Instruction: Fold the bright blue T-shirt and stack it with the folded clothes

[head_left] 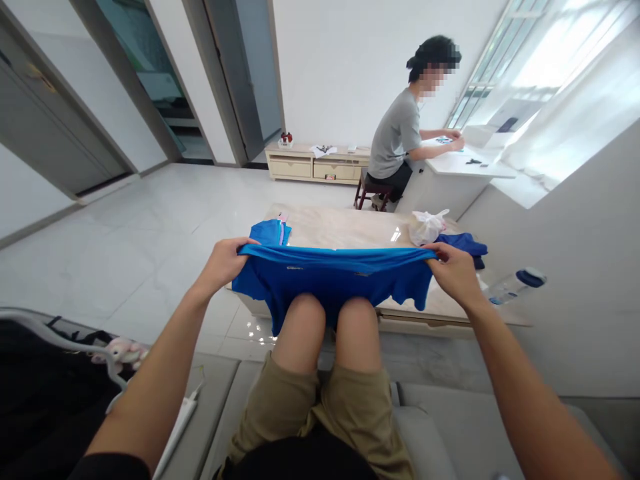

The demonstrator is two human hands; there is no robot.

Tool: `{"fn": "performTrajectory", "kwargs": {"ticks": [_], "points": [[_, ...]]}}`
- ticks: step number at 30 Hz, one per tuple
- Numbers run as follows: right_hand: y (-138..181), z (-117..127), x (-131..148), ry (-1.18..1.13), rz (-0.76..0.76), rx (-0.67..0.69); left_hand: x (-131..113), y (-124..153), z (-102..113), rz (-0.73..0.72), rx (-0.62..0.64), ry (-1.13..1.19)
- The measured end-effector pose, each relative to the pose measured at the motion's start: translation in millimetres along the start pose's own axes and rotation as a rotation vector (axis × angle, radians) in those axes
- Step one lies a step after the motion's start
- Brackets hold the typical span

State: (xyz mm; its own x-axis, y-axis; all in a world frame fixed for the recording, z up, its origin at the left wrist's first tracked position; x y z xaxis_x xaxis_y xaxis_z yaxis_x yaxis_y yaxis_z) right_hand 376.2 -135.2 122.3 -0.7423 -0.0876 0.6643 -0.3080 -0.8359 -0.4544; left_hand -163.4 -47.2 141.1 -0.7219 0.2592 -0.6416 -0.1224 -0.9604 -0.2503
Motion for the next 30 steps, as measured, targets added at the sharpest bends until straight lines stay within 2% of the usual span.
{"fn": "performTrajectory", "kwargs": {"ticks": [2,4,9,13,16,18,20,22,24,25,26,28,30], "points": [[-5,7,-7,-0.067,-0.013,-0.09,3,-7,-3,0.015,-0.005,0.055],[-7,3,-15,-0.115,-0.036,-0.115,10,-14,-15,0.04,0.036,0.082],[22,-46,-52,-0.08,-0.101,0.174,50,-6,-68,0.118,0.236,0.036],[40,-62,-83,-0.023,-0.065,0.365,80,5,-88,0.133,0.367,0.08],[7,-74,-107,0.014,-0.087,0.412,97,-27,-91,0.156,0.373,0.066],[-33,-90,-121,0.071,-0.094,0.351,106,-69,-99,0.151,0.322,0.025],[-69,-113,-132,0.195,-0.107,0.259,112,-111,-117,0.123,0.228,-0.047],[-86,-144,-139,0.364,-0.103,0.204,119,-135,-146,0.133,0.127,-0.183],[-78,-184,-136,0.501,-0.045,0.201,122,-133,-183,0.135,0.024,-0.313],[-64,-206,-135,0.53,-0.021,0.23,121,-124,-207,0.103,0.017,-0.333],[-46,-230,-135,0.523,-0.007,0.278,120,-109,-235,0.062,0.047,-0.33],[-1,-276,-134,0.482,0.025,0.413,122,-73,-290,-0.002,0.182,-0.335],[42,-309,-143,0.48,-0.026,0.511,133,-38,-330,0.009,0.292,-0.36]]}}
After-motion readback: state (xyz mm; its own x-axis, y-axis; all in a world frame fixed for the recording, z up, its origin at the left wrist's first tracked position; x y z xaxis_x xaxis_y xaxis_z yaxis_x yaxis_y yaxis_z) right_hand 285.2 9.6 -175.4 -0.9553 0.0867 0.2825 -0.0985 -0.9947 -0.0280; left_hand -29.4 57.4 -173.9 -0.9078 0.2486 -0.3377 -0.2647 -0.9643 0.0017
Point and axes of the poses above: each hand's wrist, its own y-axis away from the middle knuckle, its own z-axis out of the back of the hand, x = y × z, the point moved 9 cm from there along -y, towards the middle knuckle
